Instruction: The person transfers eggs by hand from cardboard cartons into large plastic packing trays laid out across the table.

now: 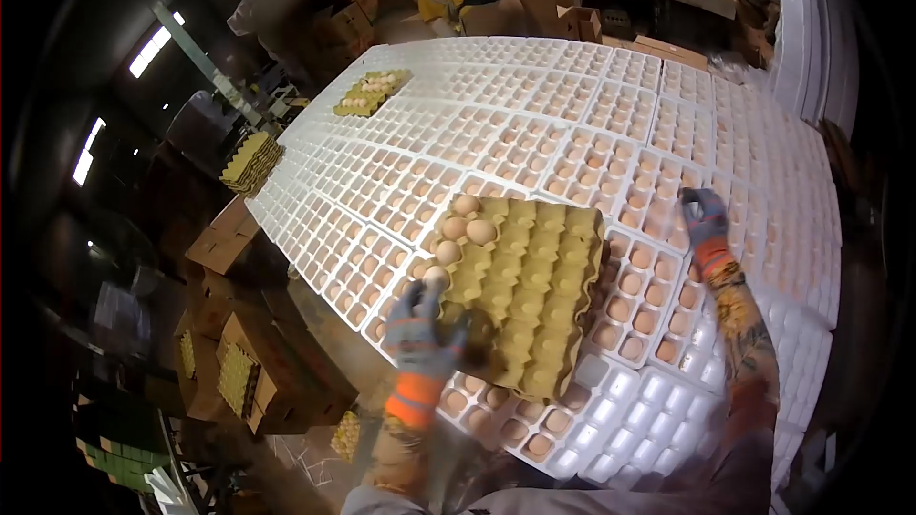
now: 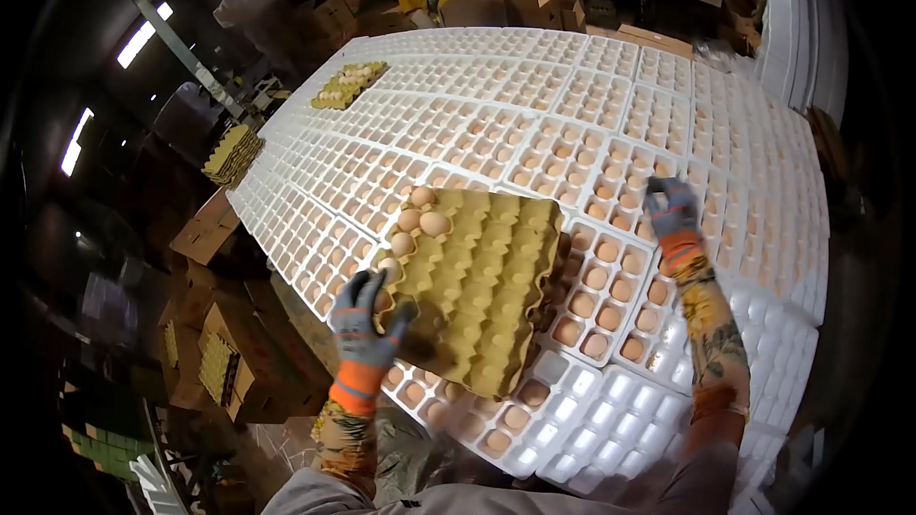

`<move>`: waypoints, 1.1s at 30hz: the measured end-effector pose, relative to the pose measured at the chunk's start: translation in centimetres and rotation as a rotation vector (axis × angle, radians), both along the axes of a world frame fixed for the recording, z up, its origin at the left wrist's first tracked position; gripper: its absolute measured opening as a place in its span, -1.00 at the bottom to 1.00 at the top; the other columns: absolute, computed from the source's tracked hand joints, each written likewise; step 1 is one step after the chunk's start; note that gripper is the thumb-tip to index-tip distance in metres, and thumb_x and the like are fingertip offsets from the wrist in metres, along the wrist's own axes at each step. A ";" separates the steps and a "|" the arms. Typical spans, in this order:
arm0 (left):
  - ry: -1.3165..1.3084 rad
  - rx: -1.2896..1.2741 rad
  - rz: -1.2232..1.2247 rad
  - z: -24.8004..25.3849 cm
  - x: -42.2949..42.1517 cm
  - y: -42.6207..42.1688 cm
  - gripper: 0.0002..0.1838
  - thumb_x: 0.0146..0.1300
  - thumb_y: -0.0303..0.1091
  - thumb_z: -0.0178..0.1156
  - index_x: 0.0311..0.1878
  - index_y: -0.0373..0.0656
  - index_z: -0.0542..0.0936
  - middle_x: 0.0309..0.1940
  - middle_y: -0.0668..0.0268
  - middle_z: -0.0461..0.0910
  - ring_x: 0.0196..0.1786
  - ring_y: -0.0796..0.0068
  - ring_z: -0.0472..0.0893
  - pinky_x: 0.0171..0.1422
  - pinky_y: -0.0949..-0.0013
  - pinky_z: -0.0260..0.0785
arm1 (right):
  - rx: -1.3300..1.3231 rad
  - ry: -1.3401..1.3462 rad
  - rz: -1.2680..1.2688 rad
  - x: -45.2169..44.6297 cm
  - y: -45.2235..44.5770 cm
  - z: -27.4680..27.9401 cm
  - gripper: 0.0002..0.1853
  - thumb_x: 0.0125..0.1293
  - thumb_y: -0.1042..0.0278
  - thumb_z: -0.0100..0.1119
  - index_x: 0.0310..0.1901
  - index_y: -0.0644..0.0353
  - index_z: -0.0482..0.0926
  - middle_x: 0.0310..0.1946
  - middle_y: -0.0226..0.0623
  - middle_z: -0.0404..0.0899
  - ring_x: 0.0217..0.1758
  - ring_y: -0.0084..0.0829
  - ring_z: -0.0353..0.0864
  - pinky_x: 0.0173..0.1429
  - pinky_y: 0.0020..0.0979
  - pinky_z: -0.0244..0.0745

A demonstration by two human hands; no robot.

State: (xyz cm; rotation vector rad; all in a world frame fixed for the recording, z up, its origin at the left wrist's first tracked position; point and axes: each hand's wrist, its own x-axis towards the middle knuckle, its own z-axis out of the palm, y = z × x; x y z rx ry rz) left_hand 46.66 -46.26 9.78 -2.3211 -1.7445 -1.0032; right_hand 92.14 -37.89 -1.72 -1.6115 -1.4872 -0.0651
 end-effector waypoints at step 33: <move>-0.265 -0.619 -0.486 -2.0 -11.0 10.9 -0.59 0.11 -0.24 0.26 0.04 -0.07 0.46 0.03 0.27 0.52 -0.21 0.28 0.62 -0.10 0.30 0.49 | -0.637 -0.170 0.559 -32.0 11.2 10.9 -0.54 0.20 -0.07 0.21 0.04 0.00 0.63 0.15 -0.20 0.44 -0.05 -0.22 0.61 0.05 -0.34 0.52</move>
